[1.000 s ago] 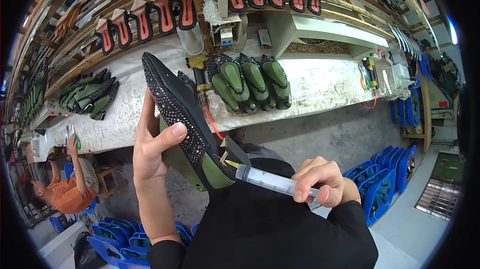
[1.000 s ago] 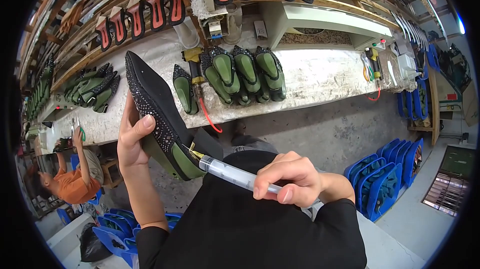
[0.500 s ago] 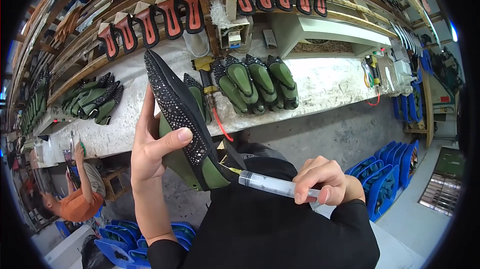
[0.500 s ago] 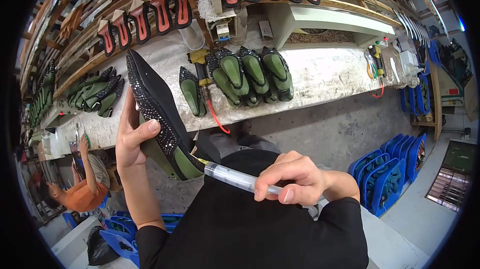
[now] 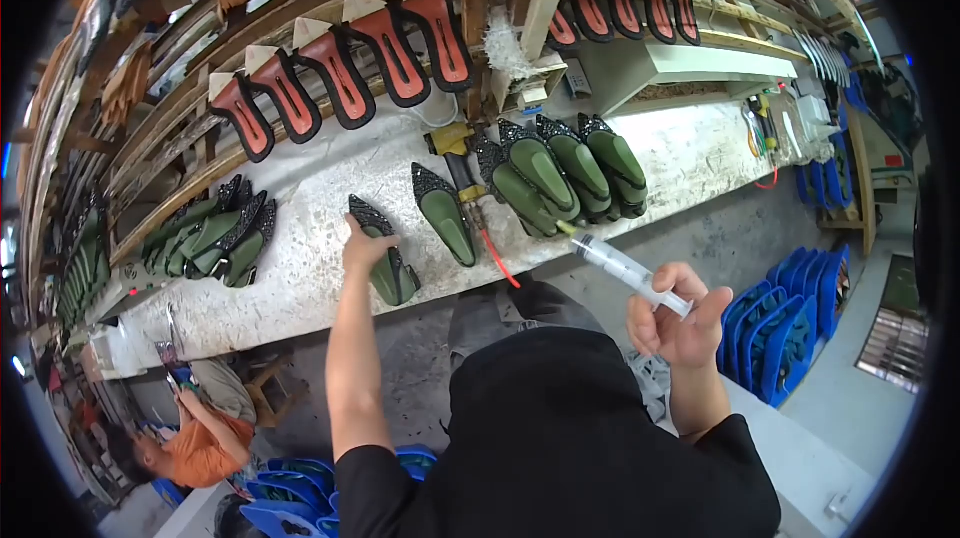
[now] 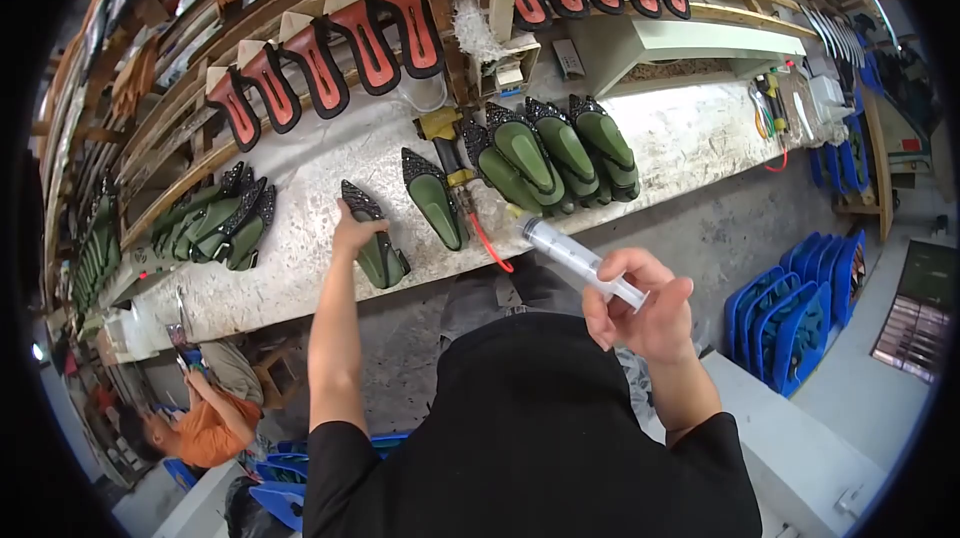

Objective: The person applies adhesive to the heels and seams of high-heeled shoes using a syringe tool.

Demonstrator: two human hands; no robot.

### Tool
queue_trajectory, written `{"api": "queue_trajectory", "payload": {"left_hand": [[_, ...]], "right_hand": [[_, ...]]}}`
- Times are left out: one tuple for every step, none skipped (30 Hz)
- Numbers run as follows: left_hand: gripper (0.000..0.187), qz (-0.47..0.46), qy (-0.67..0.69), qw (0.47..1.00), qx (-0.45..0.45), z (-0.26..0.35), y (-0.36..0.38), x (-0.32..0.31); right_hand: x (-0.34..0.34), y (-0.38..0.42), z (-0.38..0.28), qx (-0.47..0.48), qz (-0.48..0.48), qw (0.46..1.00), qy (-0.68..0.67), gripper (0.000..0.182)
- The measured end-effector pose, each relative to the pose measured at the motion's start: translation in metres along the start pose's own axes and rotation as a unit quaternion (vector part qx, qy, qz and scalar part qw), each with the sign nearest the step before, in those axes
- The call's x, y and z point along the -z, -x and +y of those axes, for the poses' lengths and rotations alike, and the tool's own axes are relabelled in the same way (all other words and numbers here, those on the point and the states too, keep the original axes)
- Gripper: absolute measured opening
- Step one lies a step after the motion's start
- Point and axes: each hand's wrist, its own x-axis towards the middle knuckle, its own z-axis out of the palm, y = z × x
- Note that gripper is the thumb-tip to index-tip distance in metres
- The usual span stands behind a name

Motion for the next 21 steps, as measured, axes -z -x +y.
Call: {"api": "queue_trajectory", "payload": {"left_hand": [[0.122, 0.023, -0.085, 0.996, 0.028, 0.009, 0.003, -0.012], [0.123, 0.045, -0.17, 0.983, 0.056, 0.017, 0.009, -0.023], [0.118, 0.042, -0.167, 0.982, 0.073, 0.028, 0.021, -0.026], [0.114, 0.041, -0.164, 0.981, 0.09, 0.036, 0.03, -0.025], [0.114, 0.037, -0.165, 0.982, 0.089, 0.024, 0.032, -0.033], [0.109, 0.102, -0.094, 0.99, 0.025, 0.001, 0.037, -0.045], [0.104, 0.162, -0.022, 0.986, -0.04, -0.023, 0.04, -0.058], [0.098, 0.207, -0.001, 0.975, -0.08, -0.047, 0.042, -0.075], [0.092, 0.249, 0.022, 0.961, -0.12, -0.064, 0.047, -0.09], [0.092, 0.238, 0.027, 0.962, -0.128, -0.068, 0.053, -0.093], [0.086, 0.245, 0.056, 0.958, -0.137, -0.07, 0.055, -0.092], [0.08, 0.255, 0.085, 0.952, -0.144, -0.069, 0.054, -0.094], [0.08, 0.254, 0.088, 0.952, -0.148, -0.058, 0.061, -0.09], [0.078, 0.219, 0.148, 0.956, -0.127, -0.039, 0.074, -0.076], [0.076, 0.176, 0.206, 0.957, -0.102, -0.014, 0.095, -0.062], [0.074, 0.13, 0.264, 0.953, -0.074, 0.011, 0.119, -0.052], [0.072, 0.086, 0.322, 0.942, -0.045, 0.033, 0.135, -0.05], [0.071, 0.086, 0.341, 0.934, -0.067, 0.052, 0.147, -0.053], [0.069, 0.091, 0.359, 0.925, -0.088, 0.067, 0.155, -0.061], [0.069, 0.098, 0.358, 0.925, -0.086, 0.078, 0.157, -0.072], [0.069, 0.091, 0.361, 0.923, -0.101, 0.091, 0.154, -0.083]], "right_hand": [[-0.006, -0.001, 0.007, 0.001, 0.014, 0.999, 0.031, 0.057], [-0.011, -0.002, 0.013, 0.0, 0.028, 0.998, 0.063, 0.057], [-0.016, -0.001, 0.017, -0.004, 0.038, 0.997, 0.067, 0.057], [-0.02, -0.001, 0.02, -0.005, 0.062, 0.993, 0.103, 0.056], [-0.023, -0.002, 0.023, -0.004, 0.083, 0.987, 0.137, 0.054], [-0.025, -0.004, 0.026, 0.001, 0.103, 0.98, 0.171, 0.052], [-0.027, -0.004, 0.027, 0.008, 0.125, 0.971, 0.205, 0.05], [-0.029, -0.005, 0.029, 0.015, 0.131, 0.969, 0.21, 0.05], [-0.03, -0.005, 0.03, 0.014, 0.131, 0.964, 0.23, 0.05], [-0.032, -0.005, 0.031, 0.012, 0.133, 0.959, 0.251, 0.049], [-0.032, -0.006, 0.03, 0.011, 0.132, 0.953, 0.272, 0.048], [-0.032, -0.007, 0.029, 0.009, 0.129, 0.948, 0.291, 0.048], [-0.03, -0.009, 0.029, 0.013, 0.129, 0.947, 0.294, 0.048], [-0.028, -0.011, 0.028, 0.011, 0.124, 0.948, 0.292, 0.048], [-0.026, -0.008, 0.026, 0.008, 0.124, 0.949, 0.291, 0.047], [-0.023, -0.004, 0.022, 0.002, 0.124, 0.948, 0.293, 0.047], [-0.018, -0.003, 0.016, -0.004, 0.12, 0.948, 0.294, 0.047], [-0.012, -0.003, 0.011, -0.003, 0.12, 0.947, 0.297, 0.047], [-0.006, -0.003, 0.009, -0.006, 0.122, 0.949, 0.29, 0.047], [0.0, -0.002, 0.008, -0.01, 0.121, 0.953, 0.279, 0.047], [0.006, -0.003, 0.008, -0.015, 0.115, 0.957, 0.265, 0.047]]}}
